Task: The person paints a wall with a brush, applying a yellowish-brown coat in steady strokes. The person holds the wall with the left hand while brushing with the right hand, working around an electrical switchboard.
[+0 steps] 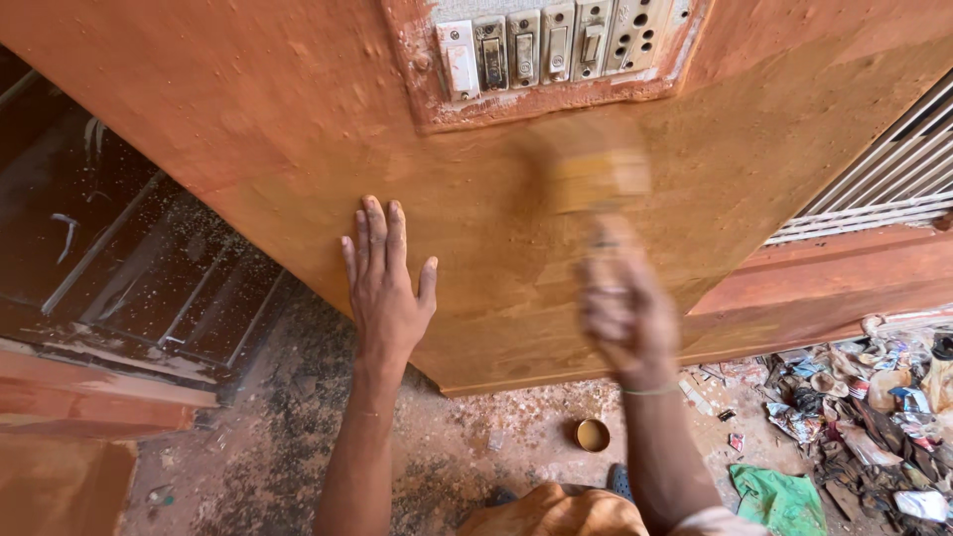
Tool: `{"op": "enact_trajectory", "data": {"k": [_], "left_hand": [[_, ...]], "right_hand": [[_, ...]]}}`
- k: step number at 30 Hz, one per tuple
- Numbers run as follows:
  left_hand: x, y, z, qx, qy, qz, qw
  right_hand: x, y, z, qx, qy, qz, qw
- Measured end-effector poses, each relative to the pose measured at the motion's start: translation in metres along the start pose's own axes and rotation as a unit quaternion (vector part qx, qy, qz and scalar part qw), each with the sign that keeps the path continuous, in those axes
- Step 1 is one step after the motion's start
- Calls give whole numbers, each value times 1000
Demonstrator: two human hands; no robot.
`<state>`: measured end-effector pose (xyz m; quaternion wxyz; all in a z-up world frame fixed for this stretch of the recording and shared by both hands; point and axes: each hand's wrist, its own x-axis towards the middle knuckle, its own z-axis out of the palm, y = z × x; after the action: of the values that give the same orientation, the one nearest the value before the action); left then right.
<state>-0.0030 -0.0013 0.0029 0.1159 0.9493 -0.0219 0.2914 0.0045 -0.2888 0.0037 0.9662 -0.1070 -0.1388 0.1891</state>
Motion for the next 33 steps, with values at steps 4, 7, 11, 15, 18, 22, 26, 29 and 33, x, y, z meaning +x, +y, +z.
{"op": "enact_trajectory", "data": {"k": [4,7,11,15,18,22,26,29,33], "left_hand": [[1,1,9,-19,18,5,1000],[6,-1,20,10,22,2,1000],[6,5,27,16,0,-33,999],[6,14,24,17,-17,-68,997],[7,25,21,28,-8,-82,996],[6,48,22,17,13,-99,995],[-5,86,42,-44,78,-73,993],[-2,114,76,-50,117,-18,992],[8,145,153,-64,161,56,983]], "right_hand": [[-24,-65,-28,59,-115,-142,981],[-33,-88,-38,56,51,-269,960],[-21,-52,-40,-213,62,-226,949],[-22,8,-35,-360,179,-50,914],[-40,-1,-42,-336,107,109,929],[-57,-71,-76,-332,143,33,932],[-86,-155,-108,-350,180,-103,913],[-102,-199,-119,-309,261,-186,895],[-93,-199,-138,-362,308,-201,857]]}}
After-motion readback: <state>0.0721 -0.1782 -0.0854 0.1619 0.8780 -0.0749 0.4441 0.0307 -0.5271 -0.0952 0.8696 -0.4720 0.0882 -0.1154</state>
